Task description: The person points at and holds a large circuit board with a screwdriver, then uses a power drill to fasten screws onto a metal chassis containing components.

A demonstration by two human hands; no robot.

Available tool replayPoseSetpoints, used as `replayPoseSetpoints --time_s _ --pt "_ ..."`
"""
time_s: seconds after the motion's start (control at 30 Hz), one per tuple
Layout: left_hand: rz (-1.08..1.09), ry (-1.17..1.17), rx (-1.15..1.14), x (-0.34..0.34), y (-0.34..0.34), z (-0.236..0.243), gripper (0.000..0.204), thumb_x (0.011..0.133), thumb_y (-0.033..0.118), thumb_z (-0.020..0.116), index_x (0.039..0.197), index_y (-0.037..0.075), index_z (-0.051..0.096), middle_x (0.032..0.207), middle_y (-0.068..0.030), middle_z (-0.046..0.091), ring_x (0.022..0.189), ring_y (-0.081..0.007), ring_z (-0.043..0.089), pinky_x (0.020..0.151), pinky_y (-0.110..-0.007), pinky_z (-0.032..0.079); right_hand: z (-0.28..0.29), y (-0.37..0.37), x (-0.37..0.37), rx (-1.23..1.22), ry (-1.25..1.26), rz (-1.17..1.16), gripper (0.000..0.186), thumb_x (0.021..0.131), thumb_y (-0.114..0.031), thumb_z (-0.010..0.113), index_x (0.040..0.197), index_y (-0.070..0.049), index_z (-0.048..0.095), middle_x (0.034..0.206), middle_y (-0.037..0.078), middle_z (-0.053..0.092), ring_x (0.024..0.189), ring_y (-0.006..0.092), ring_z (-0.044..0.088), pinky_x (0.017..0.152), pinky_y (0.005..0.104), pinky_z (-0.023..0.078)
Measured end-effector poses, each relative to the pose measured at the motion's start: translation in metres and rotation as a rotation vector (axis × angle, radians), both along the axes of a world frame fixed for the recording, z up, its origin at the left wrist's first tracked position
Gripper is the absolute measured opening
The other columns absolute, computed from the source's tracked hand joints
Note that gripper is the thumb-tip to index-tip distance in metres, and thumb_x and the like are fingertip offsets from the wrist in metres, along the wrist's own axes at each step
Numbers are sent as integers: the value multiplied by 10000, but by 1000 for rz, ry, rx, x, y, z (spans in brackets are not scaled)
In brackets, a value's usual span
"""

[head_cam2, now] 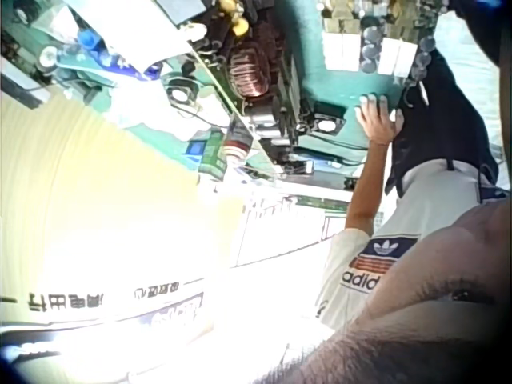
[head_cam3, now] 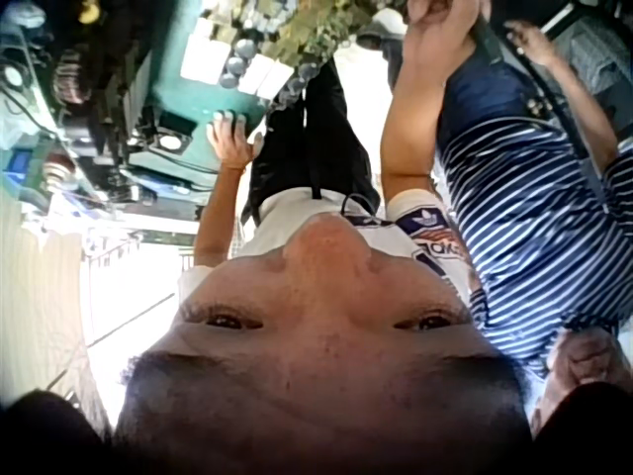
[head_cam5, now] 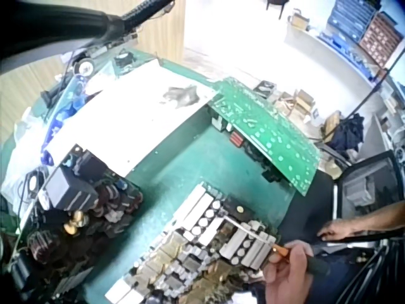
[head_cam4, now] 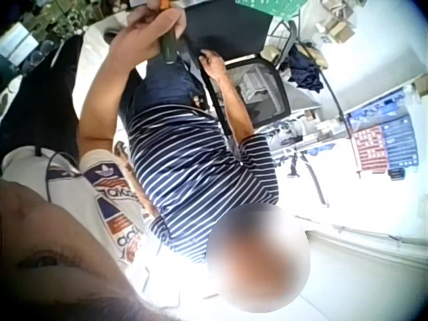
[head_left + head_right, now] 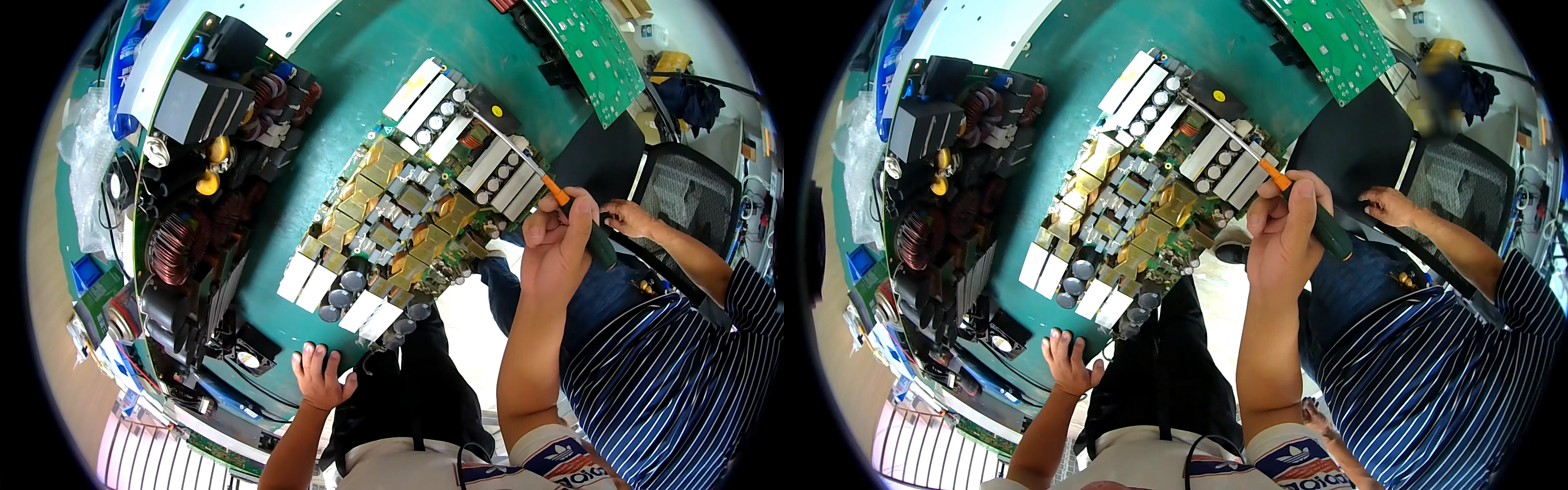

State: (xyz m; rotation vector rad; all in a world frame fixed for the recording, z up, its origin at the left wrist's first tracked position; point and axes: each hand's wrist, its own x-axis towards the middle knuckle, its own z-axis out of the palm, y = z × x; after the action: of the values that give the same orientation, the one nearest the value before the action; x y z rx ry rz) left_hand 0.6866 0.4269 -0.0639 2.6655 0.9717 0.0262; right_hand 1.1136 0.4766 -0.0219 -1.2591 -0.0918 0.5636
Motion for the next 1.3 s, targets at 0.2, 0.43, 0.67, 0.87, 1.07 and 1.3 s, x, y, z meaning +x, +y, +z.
replayPoseSetpoints --time_s 0.2,0.43,0.67,0.87,1.07,1.3 --pt "12 2 1 0 0 0 481 864 441 531 1116 35 586 1275 -200 497 1279 -412 421 1054 -594 257 -2 0 2 -9 20 -30 241 1010 -256 499 1050 -22 540 801 108 623 539 128 499 500 251 386" --pt "19 -11 -11 -2 -2 0 486 869 444 531 1124 34 587 1276 -198 499 1268 -410 434 1057 -591 252 -6 -5 3 18 16 -1 242 1008 -256 500 1047 -21 539 781 109 612 553 135 506 517 252 397" --pt "13 -9 -1 -3 -2 0 489 870 444 528 1136 37 584 1286 -200 496 1286 -411 425 1072 -592 242 -5 -4 5 22 20 -18 241 1004 -251 505 1044 -17 540 779 112 611 557 147 514 520 257 403" --pt "8 -22 10 -3 -2 -2 503 868 443 531 1165 38 570 1302 -203 492 1300 -415 416 1079 -596 236 -2 -3 4 -5 11 -25 242 1003 -254 505 1043 -17 535 765 109 604 548 146 507 514 259 395" --pt "8 -17 10 -3 -2 -1 515 870 443 531 1183 35 562 1305 -205 492 1294 -420 425 1075 -600 240 2 -2 3 -32 -67 -47 265 1005 -262 501 1043 -2 531 753 107 596 542 139 501 519 254 399" --pt "10 -24 -3 -1 -1 1 508 874 441 527 1173 32 564 1303 -207 493 1276 -424 435 1051 -601 266 11 4 -2 -90 -267 4 232 988 -206 528 1043 19 540 772 112 617 560 139 541 513 226 413"
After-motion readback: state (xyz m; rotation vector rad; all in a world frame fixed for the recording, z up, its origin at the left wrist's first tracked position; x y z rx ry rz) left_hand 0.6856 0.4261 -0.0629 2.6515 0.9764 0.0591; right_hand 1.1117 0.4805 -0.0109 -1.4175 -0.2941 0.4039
